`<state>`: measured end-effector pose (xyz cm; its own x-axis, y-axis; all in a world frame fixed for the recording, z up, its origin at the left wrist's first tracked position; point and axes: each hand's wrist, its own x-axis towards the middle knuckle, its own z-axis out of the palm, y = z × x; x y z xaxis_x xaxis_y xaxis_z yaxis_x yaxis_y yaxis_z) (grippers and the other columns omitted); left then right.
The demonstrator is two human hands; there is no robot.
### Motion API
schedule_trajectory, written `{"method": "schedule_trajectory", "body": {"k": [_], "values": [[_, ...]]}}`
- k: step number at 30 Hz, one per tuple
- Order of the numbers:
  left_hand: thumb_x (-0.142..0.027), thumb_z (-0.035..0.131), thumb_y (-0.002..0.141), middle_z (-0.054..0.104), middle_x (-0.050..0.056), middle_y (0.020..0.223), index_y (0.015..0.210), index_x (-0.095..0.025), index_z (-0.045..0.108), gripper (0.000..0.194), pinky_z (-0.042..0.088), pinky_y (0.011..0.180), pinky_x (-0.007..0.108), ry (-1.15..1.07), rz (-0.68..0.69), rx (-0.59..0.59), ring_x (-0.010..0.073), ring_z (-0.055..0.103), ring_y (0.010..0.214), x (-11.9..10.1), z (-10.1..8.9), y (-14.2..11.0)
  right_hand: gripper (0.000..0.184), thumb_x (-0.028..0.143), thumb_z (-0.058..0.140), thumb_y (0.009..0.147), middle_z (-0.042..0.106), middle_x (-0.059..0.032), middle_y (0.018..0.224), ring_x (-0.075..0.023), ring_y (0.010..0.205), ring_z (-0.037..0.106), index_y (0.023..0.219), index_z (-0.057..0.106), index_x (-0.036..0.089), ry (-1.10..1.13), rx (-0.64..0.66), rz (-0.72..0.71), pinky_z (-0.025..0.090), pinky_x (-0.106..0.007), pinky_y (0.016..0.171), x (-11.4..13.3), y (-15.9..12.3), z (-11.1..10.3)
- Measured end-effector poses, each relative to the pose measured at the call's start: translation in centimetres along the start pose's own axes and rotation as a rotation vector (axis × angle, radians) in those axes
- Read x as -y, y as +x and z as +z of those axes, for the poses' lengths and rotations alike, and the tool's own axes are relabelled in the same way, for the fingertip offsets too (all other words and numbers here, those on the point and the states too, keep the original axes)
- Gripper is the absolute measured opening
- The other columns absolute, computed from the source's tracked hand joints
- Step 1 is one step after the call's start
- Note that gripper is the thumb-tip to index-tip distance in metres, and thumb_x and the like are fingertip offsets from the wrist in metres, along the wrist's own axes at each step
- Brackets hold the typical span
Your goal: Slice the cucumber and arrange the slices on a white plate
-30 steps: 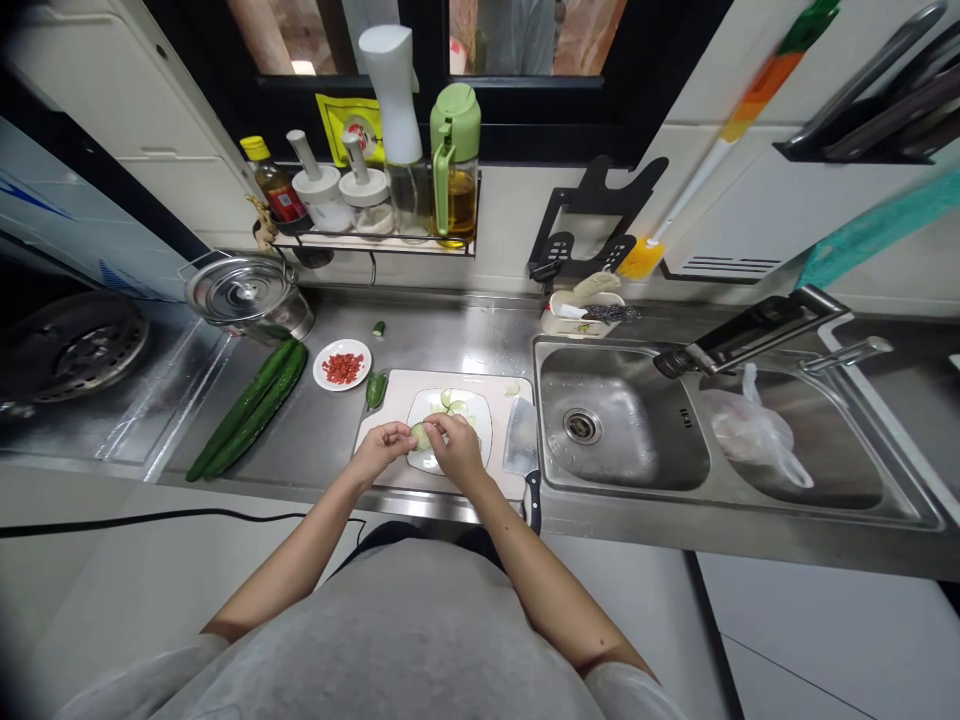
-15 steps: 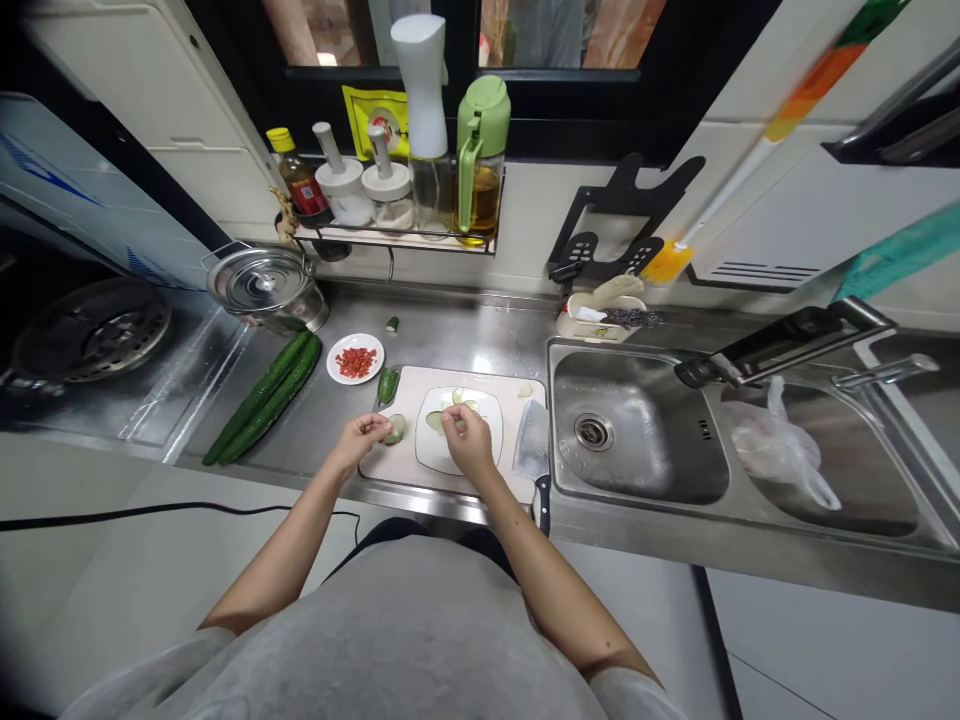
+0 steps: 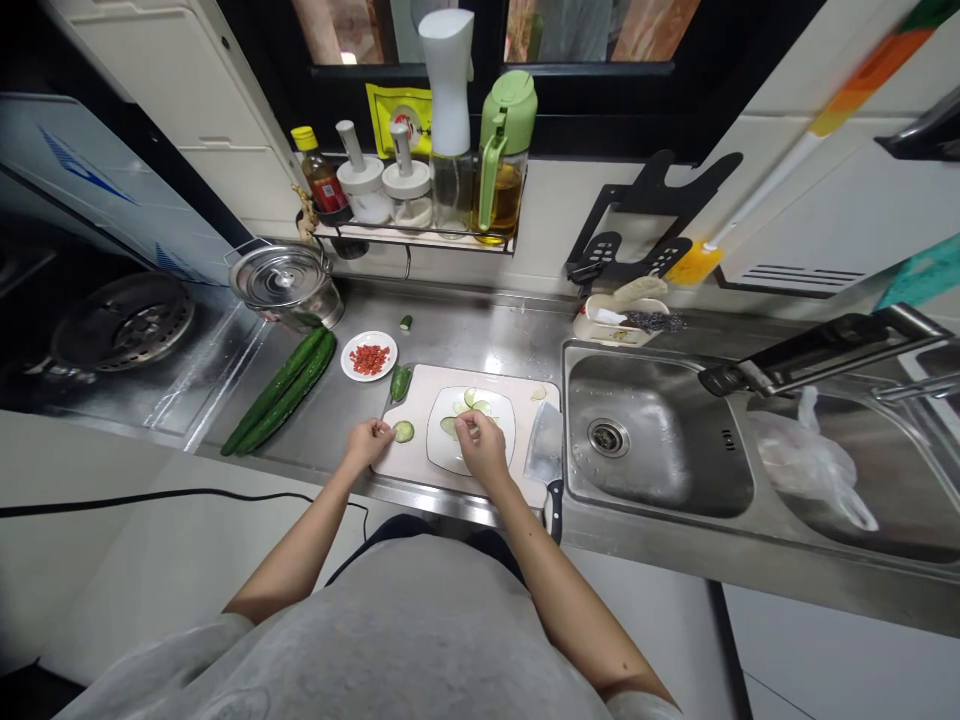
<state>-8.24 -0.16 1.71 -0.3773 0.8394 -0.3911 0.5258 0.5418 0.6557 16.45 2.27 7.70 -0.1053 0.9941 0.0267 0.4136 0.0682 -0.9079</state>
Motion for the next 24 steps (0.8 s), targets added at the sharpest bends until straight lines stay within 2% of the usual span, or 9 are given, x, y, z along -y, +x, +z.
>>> {"method": "schedule_trajectory", "body": {"k": [2,4,5,7,9,10,12,17,24], "values": [[-0.038,0.068,0.068,0.059,-0.001,0.064,0.084,-0.020,0.062,0.025,0.031,0.059,0.024,0.069,0.021,-0.088,0.0135,0.052,0.062,-0.8,-0.2,-0.5,0.022,0.040,0.050,0.084,0.066,-0.0030,0.081,-0.0162,0.073,0.056,0.079,0.060,0.021,-0.002,0.000,0.005,0.043,-0.027,0.063,0.1,0.0,-0.1],[-0.043,0.067,0.069,0.057,-0.001,0.064,0.084,-0.020,0.062,0.028,0.031,0.057,0.023,-0.009,0.027,-0.076,0.0128,0.051,0.061,-2.3,0.0,-1.4,0.022,0.040,0.050,0.085,0.065,-0.0026,0.080,-0.0159,0.071,0.055,0.079,0.059,0.021,-0.007,-0.001,0.004,0.043,-0.027,0.063,0.1,-0.1,-0.2],[-0.048,0.065,0.071,0.056,-0.001,0.061,0.078,-0.019,0.062,0.030,0.030,0.055,0.023,-0.100,0.035,0.002,0.0117,0.049,0.058,-3.2,0.2,-2.0,0.022,0.040,0.050,0.085,0.065,-0.0025,0.080,-0.0159,0.071,0.055,0.079,0.059,0.021,-0.009,-0.003,-0.002,0.043,-0.027,0.063,0.2,-0.1,-0.2],[-0.060,0.057,0.073,0.049,-0.002,0.054,0.070,-0.016,0.062,0.044,0.026,0.048,0.022,-0.343,0.030,0.279,0.0084,0.041,0.048,-5.5,0.9,-3.3,0.021,0.040,0.050,0.085,0.065,-0.0024,0.079,-0.0160,0.072,0.055,0.079,0.059,0.021,-0.010,-0.008,-0.025,0.043,-0.027,0.063,0.3,-0.1,-0.3],[-0.068,0.054,0.072,0.048,-0.002,0.054,0.078,-0.014,0.065,0.055,0.016,0.043,0.021,-0.564,-0.047,0.522,0.0051,0.030,0.041,-7.7,1.5,-4.6,0.020,0.039,0.050,0.086,0.065,-0.0027,0.080,-0.0163,0.074,0.056,0.080,0.059,0.022,-0.012,-0.010,-0.061,0.043,-0.026,0.063,0.5,-0.1,-0.4],[-0.069,0.055,0.071,0.049,-0.002,0.057,0.083,-0.014,0.066,0.057,0.013,0.042,0.021,-0.652,-0.091,0.600,0.0041,0.029,0.041,-8.7,1.7,-5.1,0.020,0.038,0.050,0.086,0.065,-0.0030,0.081,-0.0166,0.075,0.056,0.080,0.060,0.022,-0.018,-0.008,-0.084,0.043,-0.027,0.063,0.6,-0.1,-0.5],[-0.068,0.059,0.068,0.050,-0.001,0.059,0.084,-0.014,0.066,0.057,0.010,0.041,0.020,-0.762,-0.178,0.683,0.0027,0.029,0.042,-10.2,1.9,-5.7,0.019,0.036,0.050,0.086,0.065,-0.0035,0.082,-0.0172,0.078,0.056,0.081,0.061,0.022,-0.039,0.003,-0.134,0.044,-0.027,0.065,0.7,-0.1,-0.7],[-0.046,0.077,0.059,0.052,-0.002,0.063,0.079,-0.013,0.063,0.041,0.012,0.040,0.018,-0.862,-0.208,0.645,0.0018,0.034,0.045,-11.4,2.0,-5.6,0.017,0.035,0.052,0.085,0.064,-0.0039,0.080,-0.0181,0.081,0.055,0.081,0.062,0.022,-0.084,0.023,-0.193,0.043,-0.029,0.070,0.6,-0.6,-1.3],[-0.042,0.078,0.058,0.057,0.001,0.065,0.069,-0.013,0.059,0.036,0.014,0.040,0.018,-0.817,-0.121,0.600,0.0030,0.040,0.048,-11.5,2.6,-5.6,0.018,0.036,0.052,0.082,0.064,-0.0020,0.078,-0.0158,0.075,0.056,0.079,0.062,0.021,0.023,0.046,-0.027,0.043,-0.027,0.065,-0.2,-1.1,-1.3]]}}
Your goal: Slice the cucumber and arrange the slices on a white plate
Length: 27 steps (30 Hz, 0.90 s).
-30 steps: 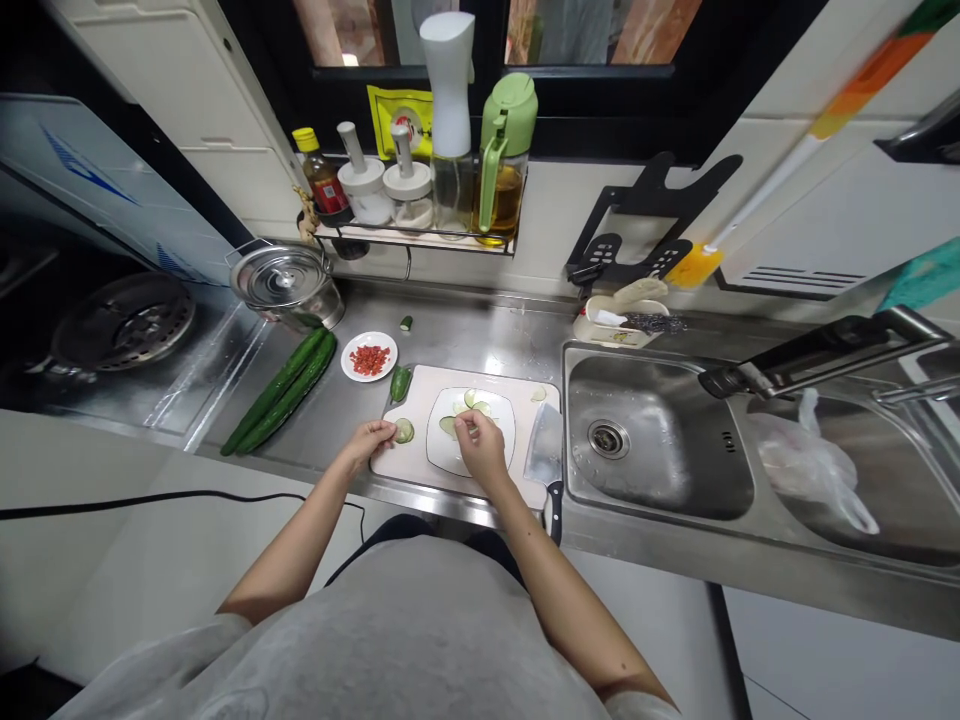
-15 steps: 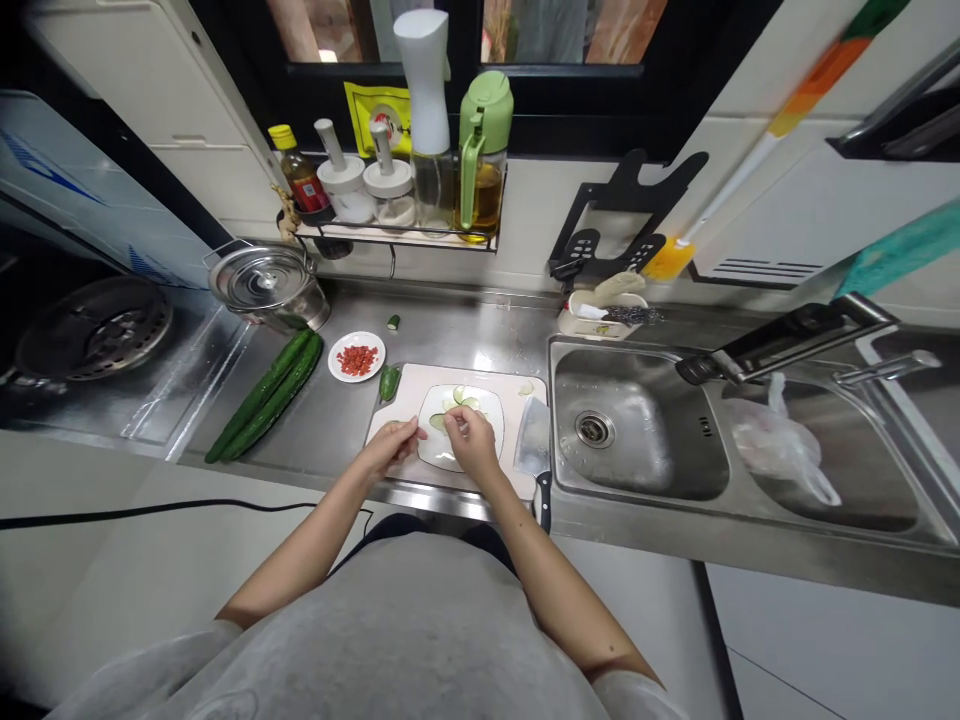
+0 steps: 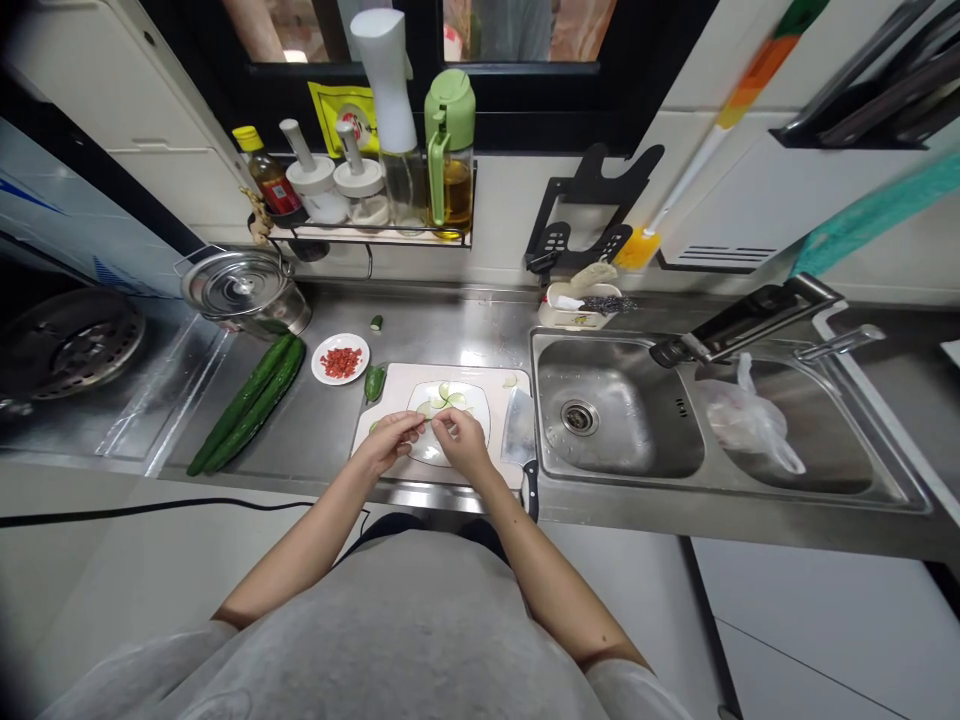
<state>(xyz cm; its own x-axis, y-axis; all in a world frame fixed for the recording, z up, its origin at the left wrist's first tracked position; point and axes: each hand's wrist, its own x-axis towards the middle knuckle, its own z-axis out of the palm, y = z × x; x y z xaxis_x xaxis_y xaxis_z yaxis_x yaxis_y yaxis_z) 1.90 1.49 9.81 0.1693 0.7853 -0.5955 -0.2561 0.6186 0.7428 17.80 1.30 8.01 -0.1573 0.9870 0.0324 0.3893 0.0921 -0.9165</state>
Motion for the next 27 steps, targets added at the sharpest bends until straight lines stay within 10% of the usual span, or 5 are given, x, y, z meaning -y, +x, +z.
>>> {"method": "schedule_trajectory", "body": {"k": [27], "values": [[-0.027,0.079,0.051,0.064,-0.001,0.078,0.105,-0.019,0.055,0.060,0.043,0.063,0.020,-0.091,0.147,-0.077,0.0082,0.057,0.067,0.7,1.2,0.3,0.035,0.053,0.066,0.067,0.057,0.0017,0.062,-0.0110,0.056,0.051,0.073,0.057,0.020,0.361,0.036,0.223,0.043,-0.024,0.053,-1.5,0.4,-0.1]]}}
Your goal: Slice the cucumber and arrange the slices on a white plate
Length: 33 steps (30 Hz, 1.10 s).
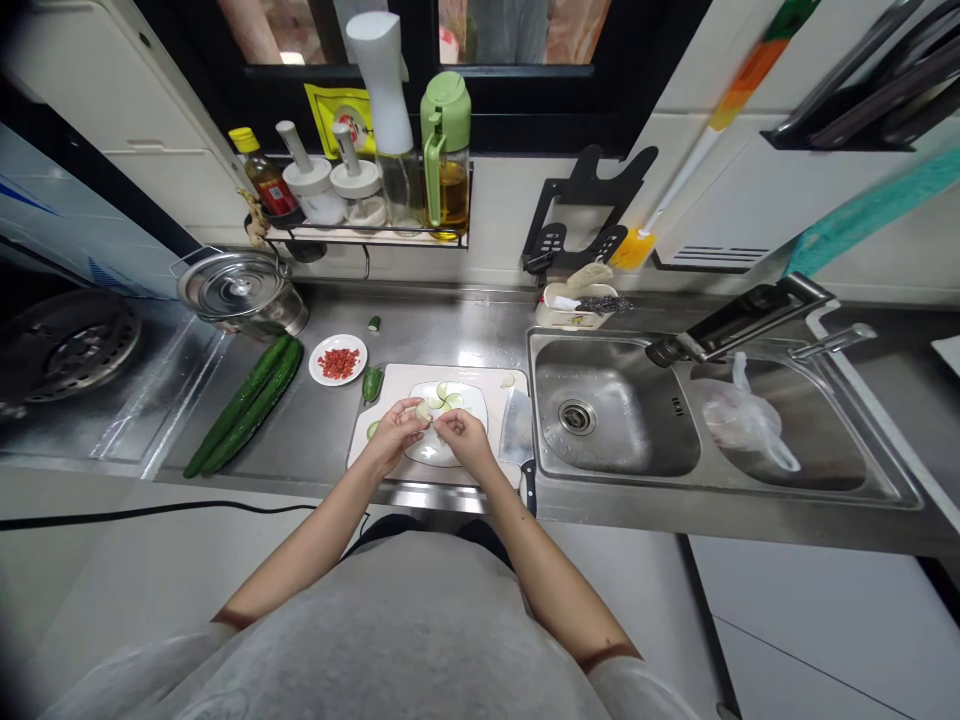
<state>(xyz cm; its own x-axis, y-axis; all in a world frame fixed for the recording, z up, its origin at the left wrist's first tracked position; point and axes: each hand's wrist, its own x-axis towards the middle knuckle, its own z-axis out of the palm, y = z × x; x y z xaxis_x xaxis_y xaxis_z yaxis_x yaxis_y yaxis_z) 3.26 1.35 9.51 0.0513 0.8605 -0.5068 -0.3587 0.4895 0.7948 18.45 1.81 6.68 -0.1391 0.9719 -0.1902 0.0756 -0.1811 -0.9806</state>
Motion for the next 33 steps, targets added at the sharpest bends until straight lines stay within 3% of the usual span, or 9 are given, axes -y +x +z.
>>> {"method": "schedule_trajectory", "body": {"k": [9,17,24,33], "values": [[-0.024,0.076,0.055,0.056,-0.006,0.063,0.105,-0.017,0.055,0.055,0.038,0.059,0.020,0.159,0.070,0.114,0.0058,0.048,0.055,3.2,0.5,0.7,0.031,0.049,0.066,0.066,0.052,0.0037,0.058,-0.0103,0.055,0.045,0.071,0.058,0.019,-0.147,-0.041,0.030,0.038,-0.022,0.051,-1.8,-0.9,-3.1],[-0.024,0.074,0.058,0.062,-0.003,0.066,0.093,-0.018,0.062,0.037,0.036,0.057,0.022,0.498,0.064,0.074,0.0074,0.046,0.053,5.9,1.1,2.6,0.018,0.037,0.055,0.074,0.057,0.0031,0.057,-0.0123,0.055,0.049,0.072,0.062,0.020,-0.464,-0.083,0.008,0.037,-0.023,0.054,-2.7,-1.0,-4.7],[-0.025,0.069,0.064,0.066,-0.003,0.072,0.086,-0.022,0.064,0.023,0.036,0.060,0.024,0.843,0.163,0.007,0.0120,0.053,0.060,5.6,2.5,4.5,0.011,0.028,0.055,0.074,0.058,0.0034,0.057,-0.0123,0.055,0.050,0.071,0.063,0.020,-0.635,-0.078,-0.014,0.035,-0.022,0.056,-2.6,1.7,-5.8],[-0.020,0.065,0.068,0.068,0.000,0.078,0.085,-0.024,0.064,0.017,0.036,0.064,0.026,1.007,0.206,-0.014,0.0172,0.058,0.071,5.3,3.6,5.5,0.011,0.024,0.053,0.078,0.058,0.0021,0.061,-0.0123,0.058,0.049,0.074,0.062,0.020,-0.784,-0.038,0.010,0.030,-0.022,0.056,-3.5,3.0,-6.5]]}}
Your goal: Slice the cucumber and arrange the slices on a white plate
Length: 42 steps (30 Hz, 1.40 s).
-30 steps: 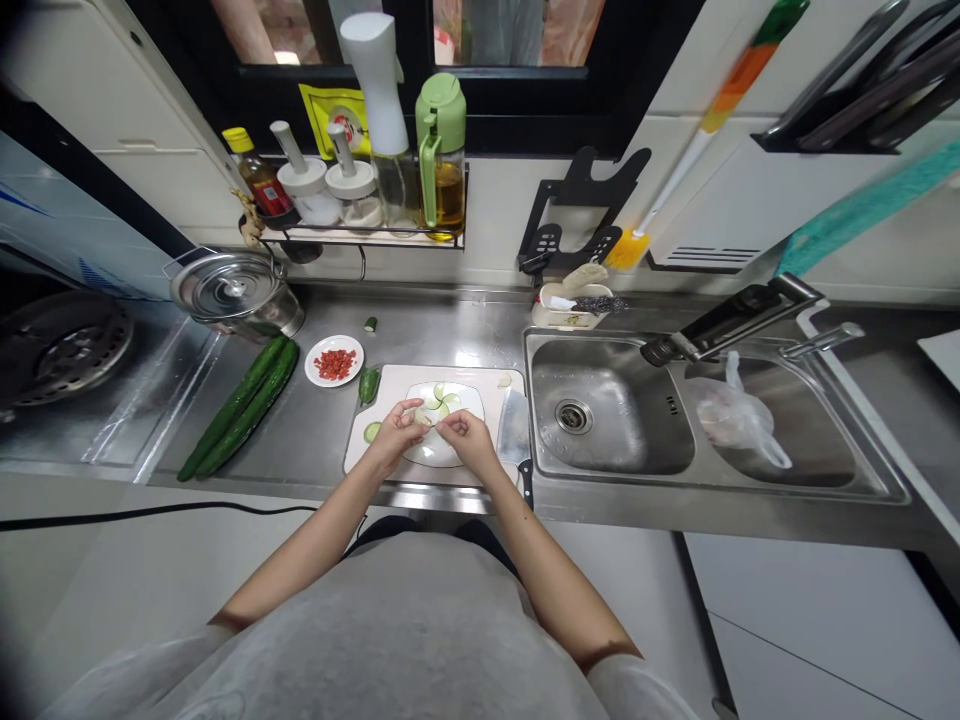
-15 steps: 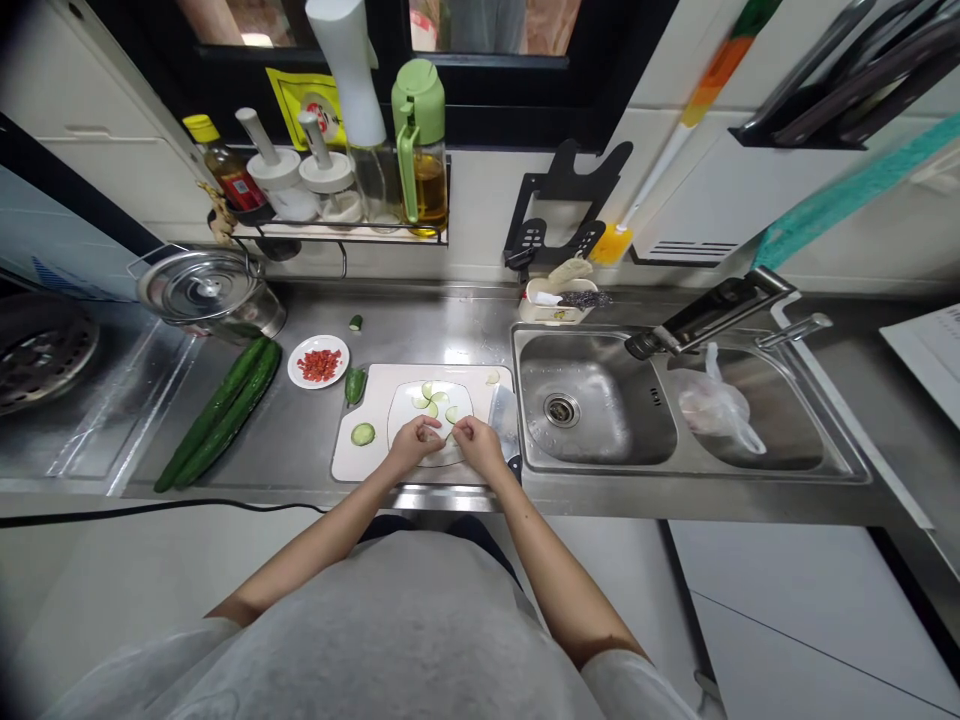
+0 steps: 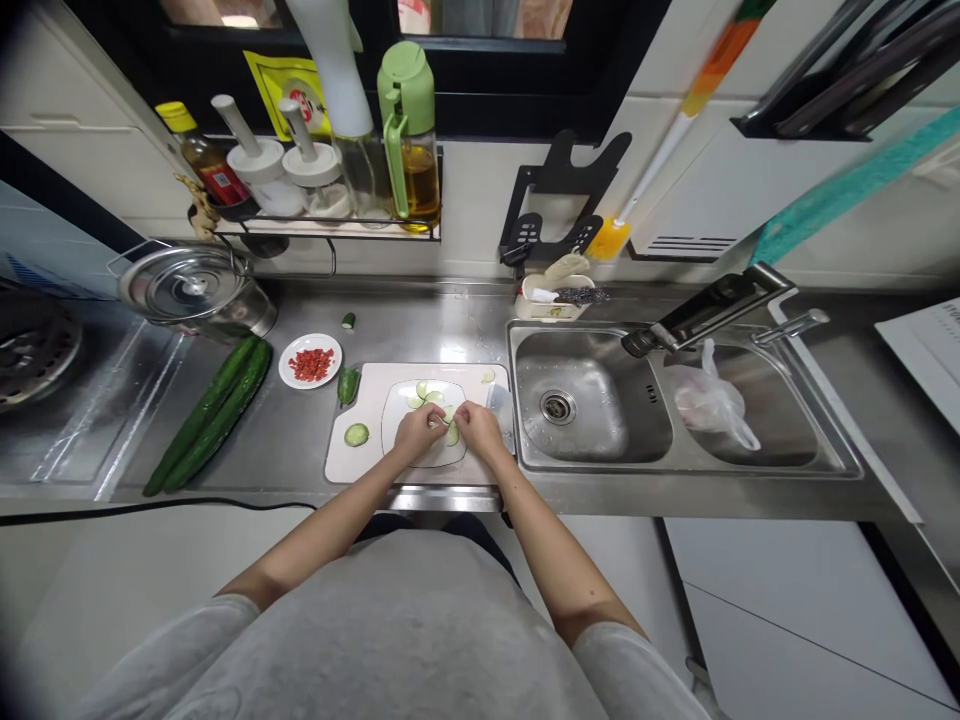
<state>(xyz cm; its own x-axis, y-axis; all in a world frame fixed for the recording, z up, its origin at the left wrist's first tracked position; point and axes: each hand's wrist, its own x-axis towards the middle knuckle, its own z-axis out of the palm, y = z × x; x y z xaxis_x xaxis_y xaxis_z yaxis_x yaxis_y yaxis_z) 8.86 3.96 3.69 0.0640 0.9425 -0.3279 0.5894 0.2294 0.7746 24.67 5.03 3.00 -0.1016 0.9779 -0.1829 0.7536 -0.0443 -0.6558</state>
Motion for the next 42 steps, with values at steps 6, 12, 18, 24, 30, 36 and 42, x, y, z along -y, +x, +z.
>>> {"method": "schedule_trajectory", "body": {"k": [6,12,18,24,30,36,42], "values": [[-0.019,0.063,0.071,0.068,-0.001,0.078,0.085,-0.023,0.063,0.015,0.037,0.065,0.026,0.079,0.021,0.010,0.0169,0.059,0.074,-0.1,0.1,0.3,0.011,0.022,0.052,0.080,0.060,0.0004,0.067,-0.0126,0.062,0.049,0.077,0.062,0.019,-0.075,0.001,-0.028,0.031,-0.022,0.057,0.0,0.1,0.2],[-0.021,0.062,0.074,0.067,-0.001,0.086,0.090,-0.024,0.062,0.017,0.041,0.069,0.026,0.211,0.066,0.003,0.0167,0.059,0.085,0.0,0.3,0.4,0.012,0.019,0.051,0.083,0.062,-0.0029,0.077,-0.0140,0.071,0.051,0.080,0.062,0.018,-0.178,0.010,-0.074,0.033,-0.023,0.064,-0.1,0.3,0.2],[-0.023,0.061,0.078,0.065,0.002,0.092,0.090,-0.023,0.063,0.012,0.043,0.076,0.029,0.289,0.136,-0.048,0.0183,0.056,0.092,0.6,0.8,0.3,0.011,0.018,0.051,0.086,0.060,-0.0047,0.084,-0.0152,0.077,0.052,0.084,0.062,0.018,-0.209,0.002,-0.123,0.034,-0.023,0.068,-0.3,0.3,0.6],[-0.026,0.062,0.079,0.063,0.003,0.095,0.088,-0.023,0.064,0.010,0.043,0.080,0.031,0.310,0.191,-0.085,0.0205,0.053,0.098,0.9,1.1,0.3,0.010,0.021,0.052,0.086,0.057,-0.0055,0.090,-0.0158,0.077,0.051,0.087,0.062,0.019,-0.261,-0.031,-0.127,0.033,-0.024,0.065,-0.6,0.2,1.0],[-0.029,0.063,0.079,0.062,0.004,0.096,0.088,-0.023,0.064,0.011,0.044,0.080,0.032,0.274,0.218,-0.108,0.0212,0.052,0.098,1.0,0.9,0.3,0.013,0.020,0.049,0.085,0.057,-0.0044,0.086,-0.0150,0.076,0.052,0.085,0.063,0.019,-0.093,-0.084,-0.126,0.037,-0.025,0.069,-1.3,0.2,0.9],[-0.029,0.060,0.082,0.062,0.003,0.096,0.088,-0.023,0.065,0.010,0.044,0.078,0.032,0.258,0.224,-0.151,0.0206,0.051,0.096,1.2,0.6,0.2,0.019,0.021,0.046,0.082,0.064,-0.0040,0.086,-0.0153,0.077,0.055,0.088,0.064,0.018,0.119,-0.205,-0.037,0.041,-0.026,0.071,-2.9,0.3,-0.8],[-0.031,0.058,0.084,0.059,0.004,0.094,0.085,-0.024,0.067,0.011,0.043,0.075,0.031,0.293,0.267,-0.110,0.0203,0.050,0.095,0.9,0.9,0.2,0.014,0.026,0.054,0.077,0.061,0.0000,0.070,-0.0140,0.067,0.053,0.082,0.064,0.019,0.076,-0.128,0.017,0.038,-0.024,0.064,-3.1,-0.4,-1.2]]}}
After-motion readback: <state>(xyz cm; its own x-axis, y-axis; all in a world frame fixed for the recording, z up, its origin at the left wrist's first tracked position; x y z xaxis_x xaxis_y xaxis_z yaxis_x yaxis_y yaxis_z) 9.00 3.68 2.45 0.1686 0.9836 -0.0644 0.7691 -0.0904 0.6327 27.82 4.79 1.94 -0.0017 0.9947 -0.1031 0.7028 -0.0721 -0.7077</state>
